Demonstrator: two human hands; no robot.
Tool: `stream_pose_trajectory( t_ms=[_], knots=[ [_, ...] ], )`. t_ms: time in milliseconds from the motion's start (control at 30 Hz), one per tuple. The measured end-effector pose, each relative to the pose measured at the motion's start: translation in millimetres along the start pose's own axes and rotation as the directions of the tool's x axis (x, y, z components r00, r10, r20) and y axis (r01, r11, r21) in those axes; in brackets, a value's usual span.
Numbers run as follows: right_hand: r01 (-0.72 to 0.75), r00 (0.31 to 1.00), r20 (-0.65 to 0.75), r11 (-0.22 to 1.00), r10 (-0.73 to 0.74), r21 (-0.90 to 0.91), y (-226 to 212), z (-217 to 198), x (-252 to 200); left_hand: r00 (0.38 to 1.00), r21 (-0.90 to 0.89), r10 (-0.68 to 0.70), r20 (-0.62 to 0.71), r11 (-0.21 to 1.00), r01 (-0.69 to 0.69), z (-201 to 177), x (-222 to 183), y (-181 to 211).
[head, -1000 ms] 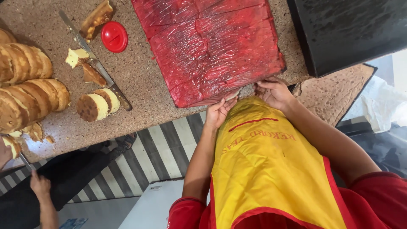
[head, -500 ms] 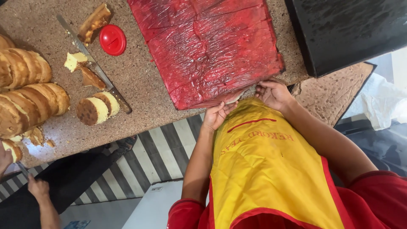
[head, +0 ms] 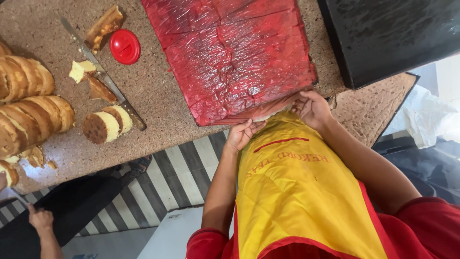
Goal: The person cuts round pieces from a large baked sheet cake on a tray using a round cutter, moving cut rounds aside and stacking them on the counter. The person then carries the empty tray away, brings over a large red sheet, peels it off a tray by hand, and presses it flat on the counter.
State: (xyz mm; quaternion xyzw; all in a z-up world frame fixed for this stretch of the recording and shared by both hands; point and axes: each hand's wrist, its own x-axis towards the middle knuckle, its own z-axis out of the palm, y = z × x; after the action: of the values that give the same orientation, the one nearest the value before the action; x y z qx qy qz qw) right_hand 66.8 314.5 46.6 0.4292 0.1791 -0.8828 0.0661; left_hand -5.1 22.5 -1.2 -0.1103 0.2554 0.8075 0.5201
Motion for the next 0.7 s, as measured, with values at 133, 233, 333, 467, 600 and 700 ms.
stream_pose_trajectory(
  t_ms=[133,233,333,467,600,700],
  knots=[
    [0.147,0.985,-0.067,0.981,-0.157,-0.126,-0.9,-17.7,-1.4,0.996,0.000,0.067,-0.061,0.998,-0.067,14.3,-4.0,2.1],
    [0.217,0.971,-0.064,0.961,-0.231,-0.172,0.9,-24.6,-7.8,0.967,-0.010,0.179,-0.183,0.983,-0.184,1.8,-9.6,-7.7],
    [0.241,0.965,-0.064,0.956,-0.255,-0.169,0.6,-24.3,-12.3,0.874,-0.018,0.271,-0.404,0.953,-0.304,14.6,-19.8,6.1],
    [0.256,0.964,-0.039,0.954,-0.264,-0.153,-1.9,-29.4,-16.6,0.672,0.127,0.409,-0.617,0.895,-0.428,-20.0,-35.0,13.4],
    [0.286,0.957,0.009,0.940,-0.290,-0.185,-4.0,-21.2,-25.3,0.657,0.100,0.409,-0.634,0.885,-0.454,-5.4,-43.3,22.1],
    [0.266,0.959,-0.044,0.943,-0.280,-0.199,-10.1,0.6,-30.0,0.667,0.056,0.397,-0.630,0.881,-0.470,5.1,-44.8,28.2]
  ],
)
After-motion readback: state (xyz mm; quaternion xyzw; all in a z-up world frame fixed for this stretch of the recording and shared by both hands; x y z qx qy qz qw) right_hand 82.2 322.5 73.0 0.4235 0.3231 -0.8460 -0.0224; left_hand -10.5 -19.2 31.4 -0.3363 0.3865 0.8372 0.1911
